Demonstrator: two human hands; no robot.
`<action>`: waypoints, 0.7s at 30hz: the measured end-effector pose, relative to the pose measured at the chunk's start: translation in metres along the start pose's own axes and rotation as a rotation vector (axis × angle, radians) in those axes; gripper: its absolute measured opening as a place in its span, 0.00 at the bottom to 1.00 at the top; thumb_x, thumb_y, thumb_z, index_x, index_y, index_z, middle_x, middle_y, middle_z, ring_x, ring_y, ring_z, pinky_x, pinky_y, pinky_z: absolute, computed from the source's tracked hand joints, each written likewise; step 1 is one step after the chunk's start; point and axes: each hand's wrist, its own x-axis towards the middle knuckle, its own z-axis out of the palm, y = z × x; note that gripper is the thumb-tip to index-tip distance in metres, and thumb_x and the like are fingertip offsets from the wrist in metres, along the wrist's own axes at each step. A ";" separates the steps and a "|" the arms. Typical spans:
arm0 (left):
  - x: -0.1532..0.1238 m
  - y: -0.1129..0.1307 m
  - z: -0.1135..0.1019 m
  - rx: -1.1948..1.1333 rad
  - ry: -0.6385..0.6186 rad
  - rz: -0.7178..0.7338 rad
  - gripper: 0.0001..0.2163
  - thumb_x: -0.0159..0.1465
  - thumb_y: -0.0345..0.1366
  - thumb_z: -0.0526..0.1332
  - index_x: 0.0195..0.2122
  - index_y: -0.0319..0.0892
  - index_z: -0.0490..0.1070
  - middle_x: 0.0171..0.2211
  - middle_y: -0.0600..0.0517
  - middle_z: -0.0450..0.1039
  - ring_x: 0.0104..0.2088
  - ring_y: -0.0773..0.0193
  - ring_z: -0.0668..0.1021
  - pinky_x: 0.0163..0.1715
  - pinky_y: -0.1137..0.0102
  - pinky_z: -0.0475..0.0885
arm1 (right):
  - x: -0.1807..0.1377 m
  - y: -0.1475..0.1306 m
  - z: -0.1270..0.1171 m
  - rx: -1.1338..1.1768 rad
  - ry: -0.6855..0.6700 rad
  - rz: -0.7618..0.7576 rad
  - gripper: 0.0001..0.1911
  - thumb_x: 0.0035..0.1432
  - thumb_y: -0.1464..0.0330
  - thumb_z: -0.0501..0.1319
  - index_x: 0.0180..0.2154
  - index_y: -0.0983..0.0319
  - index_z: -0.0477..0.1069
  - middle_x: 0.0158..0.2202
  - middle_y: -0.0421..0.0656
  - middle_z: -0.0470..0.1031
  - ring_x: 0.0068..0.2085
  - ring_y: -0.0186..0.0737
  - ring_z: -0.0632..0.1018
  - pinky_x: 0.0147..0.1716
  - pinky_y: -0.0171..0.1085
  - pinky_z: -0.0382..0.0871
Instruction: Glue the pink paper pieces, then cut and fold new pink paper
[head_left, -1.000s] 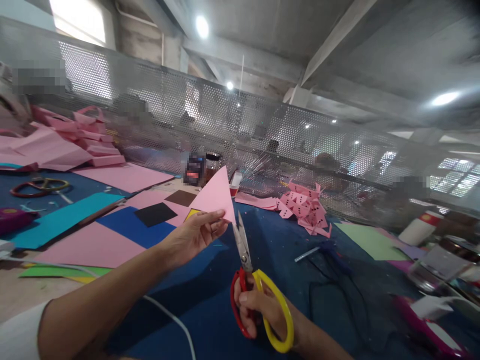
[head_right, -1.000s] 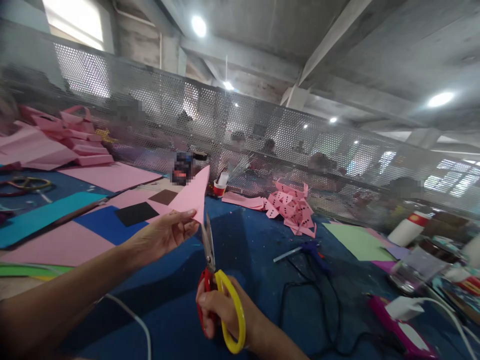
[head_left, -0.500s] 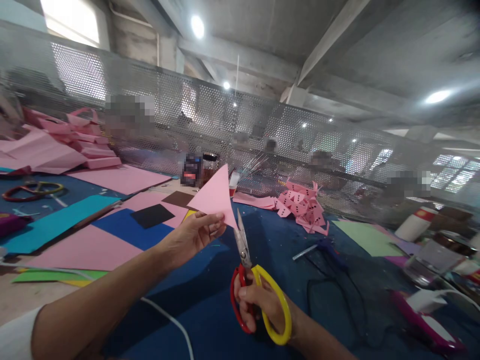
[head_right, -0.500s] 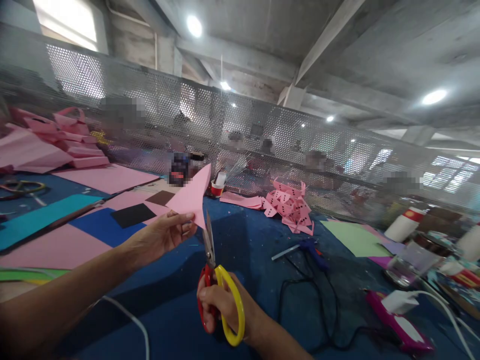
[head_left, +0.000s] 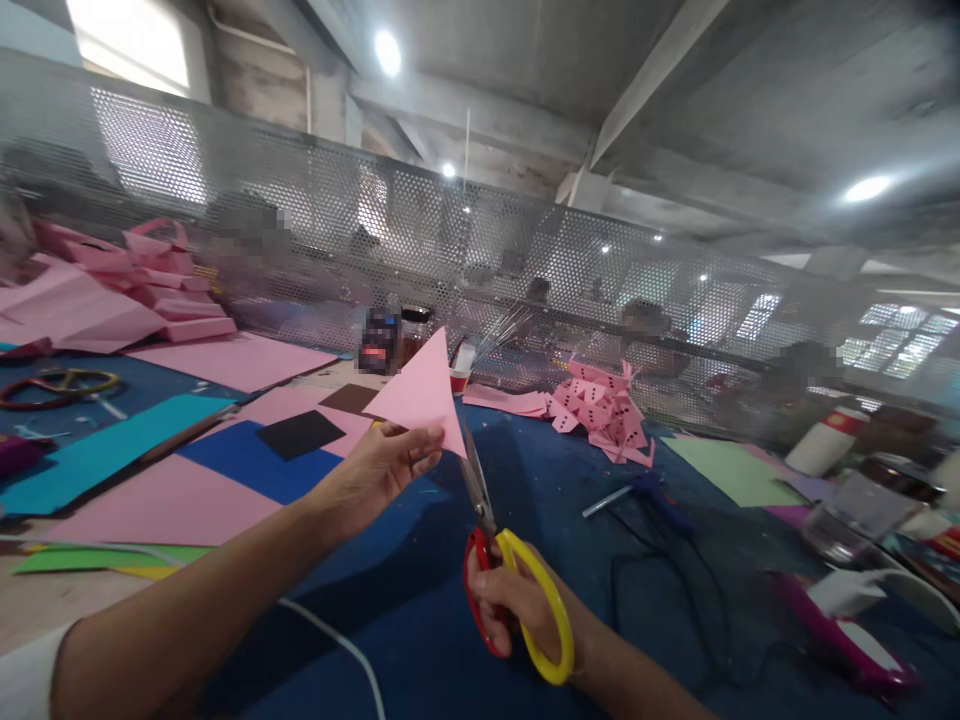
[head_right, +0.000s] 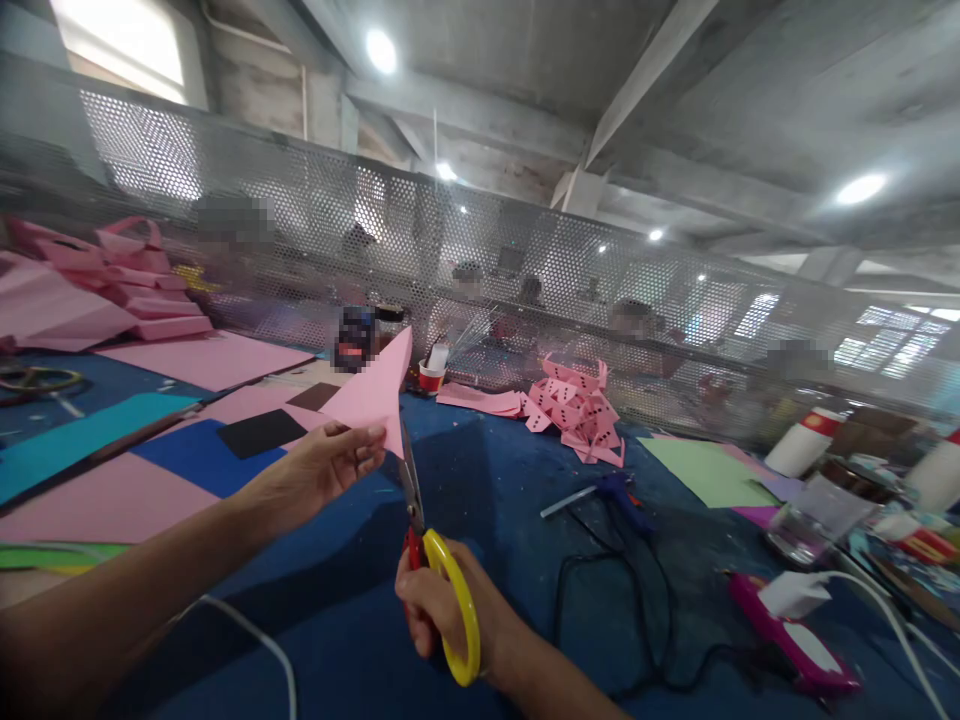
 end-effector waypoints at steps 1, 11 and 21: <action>0.000 0.000 -0.001 0.011 -0.005 0.006 0.06 0.54 0.26 0.74 0.31 0.36 0.79 0.31 0.51 0.81 0.31 0.69 0.81 0.36 0.76 0.79 | 0.000 0.000 0.000 0.006 0.001 0.003 0.12 0.56 0.61 0.57 0.27 0.62 0.64 0.13 0.33 0.62 0.16 0.29 0.63 0.19 0.30 0.54; -0.003 -0.001 0.003 0.022 0.032 0.019 0.07 0.53 0.26 0.74 0.33 0.35 0.80 0.31 0.50 0.81 0.32 0.69 0.81 0.36 0.76 0.78 | 0.001 0.000 0.000 0.020 0.002 -0.008 0.11 0.55 0.62 0.56 0.24 0.61 0.63 0.12 0.34 0.61 0.15 0.28 0.62 0.19 0.30 0.55; -0.001 -0.003 0.000 0.042 0.040 0.024 0.06 0.54 0.26 0.74 0.33 0.35 0.80 0.32 0.49 0.81 0.32 0.68 0.81 0.37 0.76 0.77 | 0.003 0.001 -0.001 0.005 0.019 -0.012 0.12 0.53 0.65 0.54 0.20 0.60 0.61 0.10 0.34 0.60 0.15 0.29 0.61 0.19 0.30 0.56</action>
